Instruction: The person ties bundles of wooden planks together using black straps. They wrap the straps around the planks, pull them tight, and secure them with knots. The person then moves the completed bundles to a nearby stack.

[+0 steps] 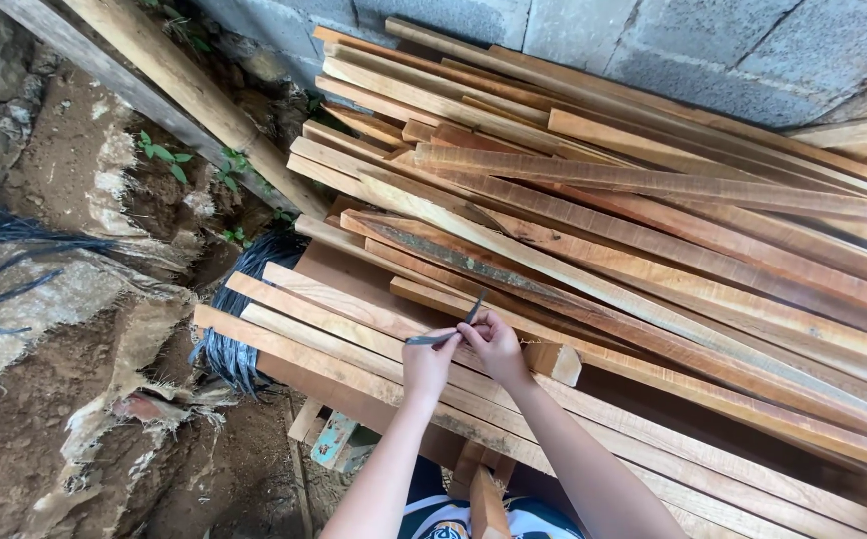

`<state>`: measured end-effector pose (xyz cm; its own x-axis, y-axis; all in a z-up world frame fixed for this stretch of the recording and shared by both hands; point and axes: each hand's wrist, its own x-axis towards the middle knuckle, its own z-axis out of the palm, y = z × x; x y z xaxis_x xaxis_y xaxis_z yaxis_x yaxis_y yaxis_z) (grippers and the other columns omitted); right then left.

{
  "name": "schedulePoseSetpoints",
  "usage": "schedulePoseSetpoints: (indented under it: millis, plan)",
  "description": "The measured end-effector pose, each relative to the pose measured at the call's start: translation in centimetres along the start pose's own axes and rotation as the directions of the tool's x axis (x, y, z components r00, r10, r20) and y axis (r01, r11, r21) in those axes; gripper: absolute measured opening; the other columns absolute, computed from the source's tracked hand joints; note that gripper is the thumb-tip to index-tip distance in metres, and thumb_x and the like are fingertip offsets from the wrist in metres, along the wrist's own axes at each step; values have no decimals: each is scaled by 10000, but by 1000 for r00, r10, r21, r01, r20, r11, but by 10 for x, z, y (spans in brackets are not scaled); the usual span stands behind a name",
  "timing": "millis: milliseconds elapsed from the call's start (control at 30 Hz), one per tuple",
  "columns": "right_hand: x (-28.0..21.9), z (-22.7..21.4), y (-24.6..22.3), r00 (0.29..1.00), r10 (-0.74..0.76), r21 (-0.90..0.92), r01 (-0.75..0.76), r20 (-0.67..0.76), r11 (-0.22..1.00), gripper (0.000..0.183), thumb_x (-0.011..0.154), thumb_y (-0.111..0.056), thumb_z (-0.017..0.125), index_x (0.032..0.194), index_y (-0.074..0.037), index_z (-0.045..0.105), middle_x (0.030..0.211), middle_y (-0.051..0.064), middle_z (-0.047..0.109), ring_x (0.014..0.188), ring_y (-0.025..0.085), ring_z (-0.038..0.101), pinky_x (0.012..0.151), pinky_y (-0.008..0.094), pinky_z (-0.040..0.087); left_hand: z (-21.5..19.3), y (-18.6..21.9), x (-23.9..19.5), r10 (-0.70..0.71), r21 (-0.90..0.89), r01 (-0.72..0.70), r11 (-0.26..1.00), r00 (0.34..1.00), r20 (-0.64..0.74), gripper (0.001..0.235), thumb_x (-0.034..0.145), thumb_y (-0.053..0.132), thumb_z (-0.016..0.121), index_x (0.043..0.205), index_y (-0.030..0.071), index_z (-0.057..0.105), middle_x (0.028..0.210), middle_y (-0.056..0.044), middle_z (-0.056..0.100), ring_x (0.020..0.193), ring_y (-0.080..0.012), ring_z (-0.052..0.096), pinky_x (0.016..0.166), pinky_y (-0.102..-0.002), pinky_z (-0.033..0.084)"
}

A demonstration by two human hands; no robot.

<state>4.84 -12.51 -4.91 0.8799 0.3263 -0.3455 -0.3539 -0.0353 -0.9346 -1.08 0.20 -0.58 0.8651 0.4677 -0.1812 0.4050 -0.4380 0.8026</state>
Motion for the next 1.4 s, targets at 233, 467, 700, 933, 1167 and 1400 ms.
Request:
schedulePoseSetpoints:
  millis: [233,467,700,933,1167,1400]
  plan:
    - [-20,-1,13,925,-377,-335,343,-42,878,242,912,-105,769,1051,-90,572,984,101,793,962,236,775,875,360,594,11,-23,20,-261,39,259,965,964,60,255,781,417,795,815,165,819,779,-63,775,928,-319,739,818,-470,572]
    - [-9,-3,14,900,-430,-441,417,75,795,217,872,7,656,1028,-116,743,991,28,704,935,226,730,863,356,583,-14,10,13,-176,-60,193,979,961,212,135,786,290,799,872,194,839,777,-73,785,858,-253,774,771,-364,599]
    - [-10,-16,17,991,-103,-278,124,89,952,213,871,-6,714,1035,-114,795,888,58,809,886,109,712,854,350,575,-2,-21,25,-302,-186,350,918,922,243,137,832,282,798,908,176,838,714,-25,772,665,-116,733,641,-278,585]
    - [-20,0,3,865,-501,-482,455,38,749,351,829,-32,787,1165,-136,781,899,120,787,847,316,764,717,399,618,11,-24,17,-414,-500,490,714,871,263,218,860,190,815,995,19,800,824,-94,761,651,-132,705,639,-250,609]
    - [-11,2,1,844,-537,-320,510,7,799,158,928,-83,731,1048,-138,818,1050,42,773,954,227,765,848,346,586,-5,10,-7,-398,-498,380,780,914,74,272,1022,305,644,1110,109,811,1030,-111,777,985,-175,667,884,-353,544]
    - [-27,7,-30,987,-155,22,154,36,988,219,1021,-77,598,1066,-55,811,987,71,797,948,128,678,955,372,547,-16,7,-42,-319,-483,304,821,946,54,312,1054,305,590,1099,90,812,1090,-80,790,1050,-114,642,944,-355,548]
